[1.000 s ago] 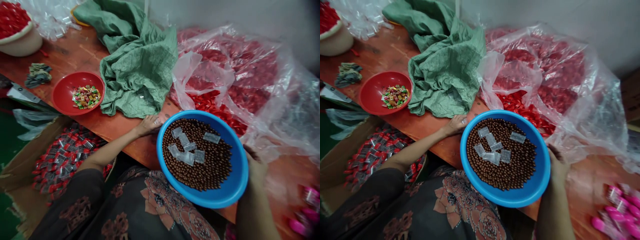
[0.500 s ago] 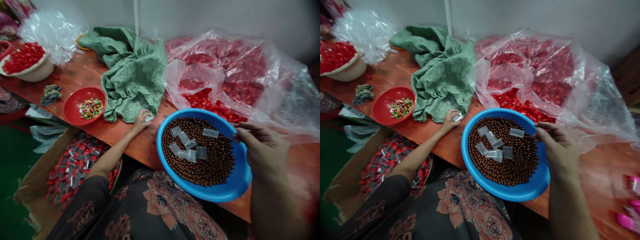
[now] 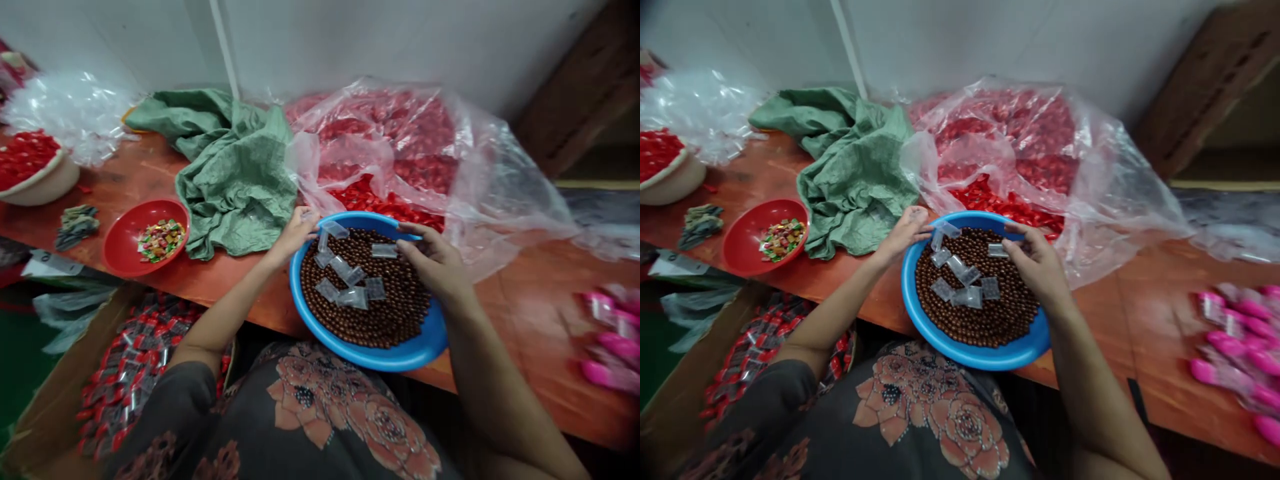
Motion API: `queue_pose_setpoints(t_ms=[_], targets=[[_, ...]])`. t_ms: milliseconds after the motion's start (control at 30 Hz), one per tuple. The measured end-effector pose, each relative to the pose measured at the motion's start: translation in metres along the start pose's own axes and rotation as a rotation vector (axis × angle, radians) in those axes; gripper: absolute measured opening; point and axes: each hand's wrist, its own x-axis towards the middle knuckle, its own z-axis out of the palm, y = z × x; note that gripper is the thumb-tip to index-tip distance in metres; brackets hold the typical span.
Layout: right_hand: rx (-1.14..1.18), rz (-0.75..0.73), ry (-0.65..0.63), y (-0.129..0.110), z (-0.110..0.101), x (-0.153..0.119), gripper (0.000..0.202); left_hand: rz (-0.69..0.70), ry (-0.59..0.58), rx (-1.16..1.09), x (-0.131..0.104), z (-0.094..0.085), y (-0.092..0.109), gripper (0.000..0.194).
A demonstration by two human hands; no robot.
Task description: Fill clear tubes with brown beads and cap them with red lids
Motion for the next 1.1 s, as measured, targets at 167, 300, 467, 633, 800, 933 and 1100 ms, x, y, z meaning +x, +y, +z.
queue_pose_setpoints(t_ms=[167,300,467,633,800,933,1100], targets=[[0.004,0.118,0.280,0.059,-0.052,0.003,0.043,-0.133,-0.176,-0.019,-0.012,0.010,0.012,0.040],[-0.055,0.182,0.342,0.108,-0.074,0.010,0.037,-0.222,-0.264,-0.099,-0.029,0.018,0.013,0.034],[-0.226,0.166,0.300,0.143,-0.070,0.034,0.030,-0.241,-0.325,0.058,-0.044,0.032,-0.009,0.036],[-0.345,0.093,0.136,0.156,-0.061,0.070,0.029,-0.232,-0.425,0.260,-0.056,0.044,-0.027,0.033],[-0.415,0.108,0.018,0.158,-0.059,0.087,0.028,-0.235,-0.420,0.309,-0.061,0.050,-0.032,0.053],[-0.473,0.189,0.033,0.157,-0.062,0.086,0.039,-0.143,-0.570,0.644,-0.065,0.055,-0.046,0.029],[-0.434,0.148,0.032,0.153,-0.064,0.075,0.032,0.006,-0.631,1.034,-0.062,0.067,-0.066,0.018]])
